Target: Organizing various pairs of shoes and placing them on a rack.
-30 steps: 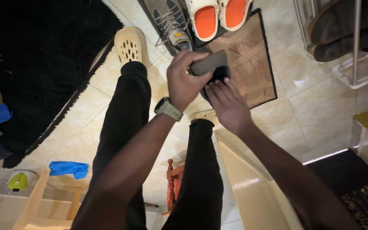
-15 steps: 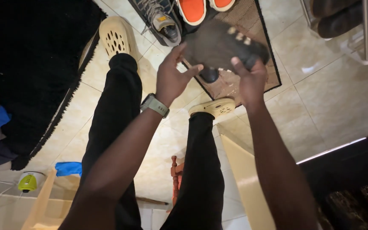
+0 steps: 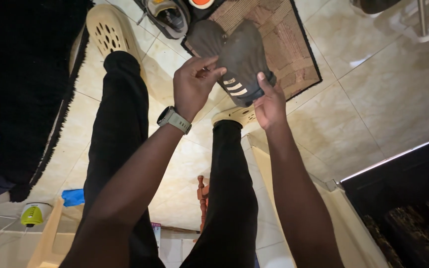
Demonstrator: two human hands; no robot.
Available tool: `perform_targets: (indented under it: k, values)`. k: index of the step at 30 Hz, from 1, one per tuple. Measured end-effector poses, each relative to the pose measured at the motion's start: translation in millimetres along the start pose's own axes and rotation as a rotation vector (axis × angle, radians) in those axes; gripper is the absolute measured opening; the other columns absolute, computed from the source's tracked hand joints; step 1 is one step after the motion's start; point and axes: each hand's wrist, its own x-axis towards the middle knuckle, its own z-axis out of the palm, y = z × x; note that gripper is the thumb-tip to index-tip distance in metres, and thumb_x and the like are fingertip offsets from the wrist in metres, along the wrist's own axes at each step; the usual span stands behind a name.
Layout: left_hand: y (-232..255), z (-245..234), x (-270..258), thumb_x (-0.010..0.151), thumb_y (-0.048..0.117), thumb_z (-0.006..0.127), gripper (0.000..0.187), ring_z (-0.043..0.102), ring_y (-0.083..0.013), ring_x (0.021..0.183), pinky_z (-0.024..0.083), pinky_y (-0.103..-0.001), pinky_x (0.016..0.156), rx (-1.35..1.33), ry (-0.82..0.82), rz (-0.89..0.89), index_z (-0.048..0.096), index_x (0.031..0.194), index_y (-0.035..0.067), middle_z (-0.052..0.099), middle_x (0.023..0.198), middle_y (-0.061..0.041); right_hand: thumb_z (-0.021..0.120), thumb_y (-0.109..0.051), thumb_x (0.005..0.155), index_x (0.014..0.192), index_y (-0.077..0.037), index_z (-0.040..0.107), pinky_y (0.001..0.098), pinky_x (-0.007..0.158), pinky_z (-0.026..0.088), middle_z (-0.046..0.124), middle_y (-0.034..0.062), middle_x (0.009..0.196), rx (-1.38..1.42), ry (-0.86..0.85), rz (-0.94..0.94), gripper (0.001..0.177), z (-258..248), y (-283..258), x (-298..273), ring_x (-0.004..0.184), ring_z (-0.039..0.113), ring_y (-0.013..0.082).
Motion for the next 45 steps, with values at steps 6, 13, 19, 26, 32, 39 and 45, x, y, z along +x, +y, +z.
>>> perform_targets:
  k: [6,13,19,26,32,39,45]
  values:
    - [-50,12,-15,0.079,0.031,0.089,0.097,0.064,-0.0303,0.114,0.055,-0.039,0.094,0.182,-0.439,-0.031,0.035,0.155,0.003,0.059,0.133,-0.022,0.075,-0.021,0.094,0.135,-0.005,0.059,0.0343,0.093,0.050,0.066,0.0046,0.122,-0.054,0.197,0.063,0.047,-50,8,19,0.106,0.062,0.0169]
    - [-54,15,-60,0.073,0.063,0.079,0.106,0.062,-0.0387,0.119,0.051,-0.046,0.099,0.589,-0.889,-0.057,0.040,0.156,0.009,0.062,0.132,-0.022,0.075,-0.018,0.098,0.115,-0.011,0.060,0.0275,0.067,0.039,0.053,-0.0036,0.088,-0.079,0.341,0.016,0.024,-139,32,102,0.072,0.043,0.0097]
    - [-12,-10,-40,0.071,0.053,0.082,0.091,0.063,-0.0380,0.114,0.051,-0.049,0.093,0.705,-0.912,-0.101,0.051,0.147,0.012,0.064,0.125,-0.017,0.076,-0.020,0.096,0.112,-0.012,0.059,0.0285,0.059,0.035,0.047,-0.0041,0.081,-0.151,0.386,-0.047,0.024,-153,60,177,0.065,0.037,0.0093]
    - [-4,-21,-29,0.076,0.047,0.082,0.088,0.060,-0.0394,0.113,0.049,-0.049,0.093,0.705,-0.864,0.002,0.048,0.148,0.010,0.063,0.127,-0.018,0.077,-0.031,0.091,0.111,-0.013,0.058,0.0310,0.057,0.039,0.047,-0.0005,0.078,-0.220,0.506,0.044,0.032,-146,100,215,0.066,0.045,0.0121]
    - [-18,-11,-30,0.078,0.048,0.081,0.089,0.059,-0.0393,0.115,0.049,-0.049,0.094,0.712,-0.881,-0.024,0.045,0.150,0.009,0.063,0.129,-0.019,0.075,-0.031,0.097,0.110,-0.005,0.060,0.0332,0.076,0.051,0.059,0.0035,0.089,-0.350,0.290,0.154,0.033,-137,81,205,0.080,0.058,0.0149]
    - [-14,8,-28,0.079,0.051,0.079,0.091,0.060,-0.0379,0.116,0.050,-0.048,0.094,0.735,-0.913,-0.123,0.044,0.151,0.009,0.063,0.128,-0.018,0.065,-0.053,0.098,0.152,-0.011,0.042,0.0383,0.122,0.040,0.048,0.0057,0.158,-0.397,-0.316,-0.114,0.072,-253,0,214,0.144,0.051,0.0199]
    - [-23,7,-30,0.077,0.048,0.082,0.090,0.059,-0.0401,0.115,0.049,-0.049,0.093,0.708,-0.838,0.021,0.047,0.148,0.006,0.062,0.130,-0.021,0.085,-0.063,0.067,0.134,-0.006,0.043,0.0615,0.118,0.047,0.062,0.0158,0.133,0.120,0.318,-0.108,0.097,-167,-150,235,0.133,0.061,0.0345]
